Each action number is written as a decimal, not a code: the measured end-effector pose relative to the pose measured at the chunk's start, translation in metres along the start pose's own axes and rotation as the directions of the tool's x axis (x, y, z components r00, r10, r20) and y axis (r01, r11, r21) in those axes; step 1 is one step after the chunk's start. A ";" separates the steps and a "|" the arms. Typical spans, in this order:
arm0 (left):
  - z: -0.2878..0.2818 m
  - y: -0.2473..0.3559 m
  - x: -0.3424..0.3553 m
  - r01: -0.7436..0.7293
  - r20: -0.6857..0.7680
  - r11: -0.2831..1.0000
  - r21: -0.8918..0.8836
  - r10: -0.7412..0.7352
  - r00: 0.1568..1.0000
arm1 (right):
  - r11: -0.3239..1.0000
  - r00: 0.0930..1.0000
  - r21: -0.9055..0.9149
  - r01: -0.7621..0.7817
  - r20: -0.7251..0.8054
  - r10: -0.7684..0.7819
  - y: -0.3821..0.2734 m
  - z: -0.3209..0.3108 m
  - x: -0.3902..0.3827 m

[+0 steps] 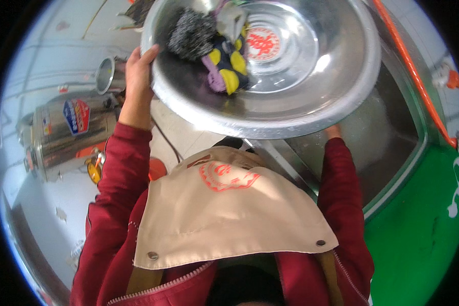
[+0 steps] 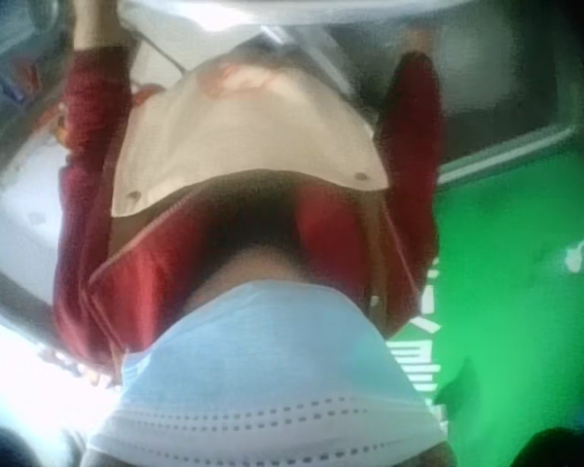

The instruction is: The person cleans a stainless steel sink by hand using a cloth and a steel wool pad. They scrub the basin, rinse the tools, and then use a red scoop to pour water from a bucket onto the floor to rinse the area.

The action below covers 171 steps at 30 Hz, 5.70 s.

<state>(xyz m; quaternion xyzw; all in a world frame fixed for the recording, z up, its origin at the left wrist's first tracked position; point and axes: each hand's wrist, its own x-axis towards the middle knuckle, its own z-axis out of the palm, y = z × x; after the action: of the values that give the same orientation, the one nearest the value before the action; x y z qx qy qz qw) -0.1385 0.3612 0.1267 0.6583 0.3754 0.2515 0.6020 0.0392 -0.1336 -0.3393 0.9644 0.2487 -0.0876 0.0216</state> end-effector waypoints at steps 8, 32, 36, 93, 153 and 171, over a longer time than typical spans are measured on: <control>-0.006 -0.005 0.005 0.028 0.029 0.997 -0.073 -0.026 0.999 | 0.842 0.964 0.476 -0.254 0.059 0.258 -0.038 -0.122 -0.012; -0.003 -0.002 0.002 0.024 0.017 0.998 -0.061 -0.023 1.000 | 0.790 0.973 0.569 -0.230 0.115 0.200 -0.028 -0.083 -0.013; -0.002 -0.001 0.003 0.038 -0.029 0.998 -0.052 -0.040 0.999 | 0.811 0.942 0.485 -0.326 0.232 0.240 -0.029 -0.075 -0.013; -0.016 -0.011 0.019 0.009 -0.045 0.997 0.076 -0.006 0.999 | 0.834 0.896 0.334 -0.439 0.227 0.381 -0.038 -0.145 -0.055; -0.009 0.006 -0.133 -0.064 0.722 0.811 0.582 -0.479 0.499 | 0.632 0.796 0.490 -0.601 0.299 0.525 0.050 -0.113 -0.082; 0.345 -0.154 -0.204 0.942 0.653 0.333 0.033 -0.721 0.232 | -0.068 0.735 0.927 -0.368 0.335 0.589 -0.028 -0.228 -0.075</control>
<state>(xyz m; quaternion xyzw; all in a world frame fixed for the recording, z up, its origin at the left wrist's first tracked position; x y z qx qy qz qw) -0.0187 -0.0105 -0.0511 0.2569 0.4210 -0.2592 0.8304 -0.0027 -0.1248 -0.1011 0.7622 -0.2267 -0.1275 -0.5928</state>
